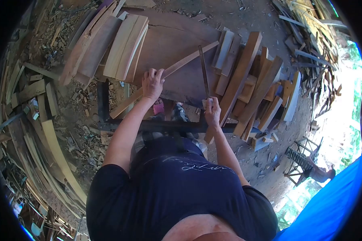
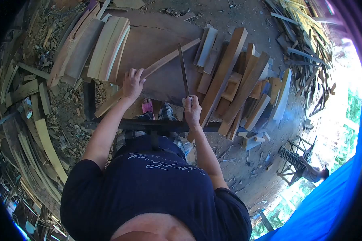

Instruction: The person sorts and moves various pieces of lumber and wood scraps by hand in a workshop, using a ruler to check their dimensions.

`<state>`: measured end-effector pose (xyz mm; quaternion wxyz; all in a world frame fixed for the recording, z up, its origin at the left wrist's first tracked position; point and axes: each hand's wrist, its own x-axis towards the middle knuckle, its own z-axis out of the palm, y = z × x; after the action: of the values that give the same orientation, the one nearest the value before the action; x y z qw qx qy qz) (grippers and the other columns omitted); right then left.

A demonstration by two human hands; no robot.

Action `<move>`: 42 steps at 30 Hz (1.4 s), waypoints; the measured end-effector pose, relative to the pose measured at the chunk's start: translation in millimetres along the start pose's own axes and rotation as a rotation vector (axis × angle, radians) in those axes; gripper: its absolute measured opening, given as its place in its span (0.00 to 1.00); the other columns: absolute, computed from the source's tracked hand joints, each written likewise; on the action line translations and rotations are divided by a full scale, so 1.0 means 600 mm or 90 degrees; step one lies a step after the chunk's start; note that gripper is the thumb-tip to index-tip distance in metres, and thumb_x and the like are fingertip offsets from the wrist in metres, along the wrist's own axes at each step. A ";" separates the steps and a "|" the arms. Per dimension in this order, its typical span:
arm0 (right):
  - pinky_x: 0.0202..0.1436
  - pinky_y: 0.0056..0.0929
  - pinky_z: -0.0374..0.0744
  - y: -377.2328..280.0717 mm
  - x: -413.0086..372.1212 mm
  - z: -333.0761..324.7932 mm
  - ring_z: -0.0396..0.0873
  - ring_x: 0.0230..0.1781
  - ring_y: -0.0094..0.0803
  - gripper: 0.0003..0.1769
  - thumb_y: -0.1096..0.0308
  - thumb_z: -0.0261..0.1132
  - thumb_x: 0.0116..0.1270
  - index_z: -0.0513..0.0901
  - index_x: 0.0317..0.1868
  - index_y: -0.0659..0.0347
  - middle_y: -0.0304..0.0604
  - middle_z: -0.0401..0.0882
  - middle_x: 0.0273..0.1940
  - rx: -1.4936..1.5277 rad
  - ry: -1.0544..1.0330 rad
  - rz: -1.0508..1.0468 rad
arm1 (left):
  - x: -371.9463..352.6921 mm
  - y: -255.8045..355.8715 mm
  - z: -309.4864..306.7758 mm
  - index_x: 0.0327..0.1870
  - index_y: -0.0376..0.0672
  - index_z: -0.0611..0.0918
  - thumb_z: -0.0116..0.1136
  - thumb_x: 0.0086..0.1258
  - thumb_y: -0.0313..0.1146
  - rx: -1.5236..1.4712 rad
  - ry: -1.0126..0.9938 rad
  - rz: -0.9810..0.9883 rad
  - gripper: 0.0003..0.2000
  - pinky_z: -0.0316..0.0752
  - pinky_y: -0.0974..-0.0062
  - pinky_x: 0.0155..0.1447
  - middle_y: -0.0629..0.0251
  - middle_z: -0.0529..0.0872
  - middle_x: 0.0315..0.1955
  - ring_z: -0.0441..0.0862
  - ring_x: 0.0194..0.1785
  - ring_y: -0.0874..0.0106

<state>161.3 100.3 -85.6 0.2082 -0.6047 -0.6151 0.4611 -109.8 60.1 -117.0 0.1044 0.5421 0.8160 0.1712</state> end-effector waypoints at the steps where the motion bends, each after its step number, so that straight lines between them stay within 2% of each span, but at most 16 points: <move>1: 0.33 0.35 0.75 0.000 -0.002 -0.001 0.79 0.27 0.39 0.14 0.59 0.52 0.73 0.74 0.42 0.63 0.50 0.78 0.27 0.000 0.005 0.000 | -0.002 0.001 0.004 0.54 0.55 0.74 0.66 0.55 0.35 0.006 -0.002 -0.003 0.24 0.70 0.62 0.51 0.66 0.74 0.42 0.74 0.48 0.63; 10: 0.32 0.35 0.74 0.003 -0.025 0.002 0.78 0.26 0.37 0.14 0.59 0.53 0.73 0.73 0.41 0.63 0.50 0.77 0.26 -0.017 0.024 -0.031 | 0.005 0.015 0.005 0.45 0.51 0.75 0.65 0.57 0.40 0.061 -0.023 -0.061 0.16 0.72 0.62 0.50 0.66 0.77 0.41 0.75 0.49 0.64; 11: 0.31 0.32 0.73 0.004 -0.028 0.002 0.76 0.27 0.32 0.14 0.58 0.53 0.73 0.74 0.42 0.63 0.47 0.77 0.27 -0.019 0.028 -0.047 | 0.005 0.017 0.002 0.44 0.51 0.76 0.65 0.57 0.41 0.066 -0.035 -0.081 0.16 0.72 0.62 0.50 0.66 0.77 0.41 0.75 0.49 0.64; 12: 0.30 0.28 0.72 0.004 -0.031 0.002 0.74 0.27 0.28 0.15 0.57 0.52 0.73 0.74 0.43 0.62 0.44 0.77 0.28 -0.020 0.031 -0.062 | 0.006 0.014 0.004 0.44 0.51 0.76 0.65 0.57 0.41 0.067 -0.036 -0.080 0.16 0.72 0.62 0.50 0.66 0.77 0.41 0.75 0.49 0.64; 17: 0.31 0.28 0.73 -0.001 -0.051 -0.007 0.74 0.28 0.27 0.14 0.58 0.53 0.73 0.74 0.43 0.63 0.43 0.76 0.28 -0.019 0.025 -0.035 | 0.024 -0.015 -0.003 0.44 0.46 0.77 0.69 0.53 0.45 -0.028 -0.110 -0.108 0.21 0.73 0.61 0.52 0.61 0.79 0.43 0.77 0.50 0.59; 19: 0.32 0.28 0.73 -0.003 -0.058 -0.012 0.73 0.28 0.27 0.14 0.59 0.53 0.73 0.74 0.43 0.62 0.43 0.75 0.28 -0.013 0.015 -0.006 | 0.028 -0.032 -0.008 0.46 0.46 0.76 0.70 0.51 0.47 -0.045 -0.137 -0.111 0.24 0.74 0.59 0.52 0.58 0.79 0.44 0.78 0.49 0.56; 21: 0.34 0.34 0.73 -0.006 -0.065 -0.014 0.76 0.28 0.35 0.14 0.59 0.53 0.74 0.73 0.44 0.63 0.49 0.76 0.27 -0.019 0.033 0.015 | 0.026 -0.048 -0.010 0.48 0.46 0.76 0.70 0.51 0.47 -0.042 -0.138 -0.098 0.26 0.73 0.59 0.52 0.58 0.79 0.42 0.77 0.49 0.56; 22: 0.34 0.34 0.73 0.001 -0.066 -0.013 0.76 0.28 0.35 0.14 0.59 0.53 0.74 0.73 0.44 0.63 0.49 0.76 0.27 -0.019 0.031 0.016 | 0.023 -0.059 -0.006 0.50 0.48 0.74 0.71 0.50 0.47 -0.075 -0.069 -0.052 0.28 0.71 0.60 0.52 0.59 0.78 0.41 0.76 0.47 0.55; 24: 0.28 0.26 0.72 0.020 -0.066 -0.008 0.70 0.25 0.24 0.13 0.59 0.53 0.73 0.73 0.43 0.62 0.39 0.72 0.25 -0.004 0.074 -0.041 | 0.018 -0.063 -0.001 0.52 0.49 0.73 0.71 0.50 0.46 -0.077 -0.038 -0.032 0.28 0.70 0.60 0.53 0.60 0.77 0.42 0.74 0.48 0.56; 29: 0.23 0.23 0.69 0.039 -0.061 -0.005 0.67 0.22 0.20 0.14 0.58 0.53 0.74 0.74 0.43 0.61 0.35 0.69 0.23 0.007 0.039 -0.002 | 0.003 -0.044 -0.008 0.57 0.55 0.71 0.71 0.50 0.44 -0.043 0.004 0.002 0.31 0.68 0.58 0.54 0.63 0.74 0.47 0.70 0.52 0.58; 31: 0.34 0.32 0.73 0.033 -0.058 -0.004 0.75 0.28 0.34 0.14 0.58 0.53 0.73 0.73 0.44 0.63 0.48 0.76 0.27 -0.008 0.007 0.028 | -0.001 -0.031 -0.027 0.60 0.58 0.69 0.72 0.49 0.43 0.020 -0.017 -0.011 0.34 0.68 0.57 0.55 0.64 0.72 0.49 0.68 0.54 0.59; 34: 0.33 0.30 0.73 -0.001 -0.060 0.000 0.74 0.26 0.31 0.13 0.60 0.55 0.72 0.74 0.44 0.63 0.46 0.76 0.27 -0.030 0.036 -0.030 | -0.001 -0.027 -0.037 0.63 0.55 0.66 0.71 0.51 0.44 0.043 -0.051 -0.004 0.36 0.68 0.55 0.57 0.58 0.73 0.49 0.72 0.52 0.53; 37: 0.33 0.29 0.73 -0.019 -0.058 0.003 0.73 0.27 0.27 0.12 0.63 0.59 0.70 0.75 0.44 0.64 0.43 0.76 0.26 -0.002 0.022 -0.055 | 0.011 -0.048 -0.012 0.64 0.57 0.65 0.70 0.51 0.46 0.073 -0.057 -0.003 0.38 0.71 0.56 0.51 0.61 0.74 0.46 0.73 0.51 0.56; 39: 0.33 0.26 0.74 -0.024 -0.055 0.007 0.73 0.28 0.23 0.11 0.64 0.62 0.67 0.76 0.42 0.64 0.40 0.77 0.27 0.017 0.043 -0.038 | 0.017 -0.054 -0.017 0.65 0.53 0.64 0.68 0.53 0.47 0.072 -0.126 0.021 0.37 0.72 0.57 0.53 0.57 0.75 0.50 0.75 0.52 0.53; 41: 0.33 0.24 0.73 -0.011 -0.045 0.016 0.72 0.29 0.21 0.13 0.62 0.65 0.66 0.75 0.43 0.63 0.39 0.76 0.29 0.081 0.008 -0.053 | 0.021 -0.062 -0.006 0.65 0.46 0.64 0.65 0.56 0.47 -0.165 -0.135 0.046 0.36 0.71 0.58 0.58 0.53 0.74 0.55 0.73 0.57 0.51; 42: 0.33 0.24 0.73 -0.025 -0.046 0.018 0.72 0.29 0.21 0.13 0.62 0.65 0.66 0.75 0.43 0.63 0.39 0.76 0.29 0.082 0.026 -0.049 | 0.021 -0.057 -0.001 0.65 0.42 0.64 0.62 0.58 0.49 -0.216 -0.102 0.090 0.36 0.70 0.63 0.60 0.50 0.74 0.57 0.74 0.59 0.55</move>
<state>148.9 73.2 -70.2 0.2771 -0.5750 -0.6028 0.4788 -144.0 59.3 -129.4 0.2468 0.5847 0.7242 0.2697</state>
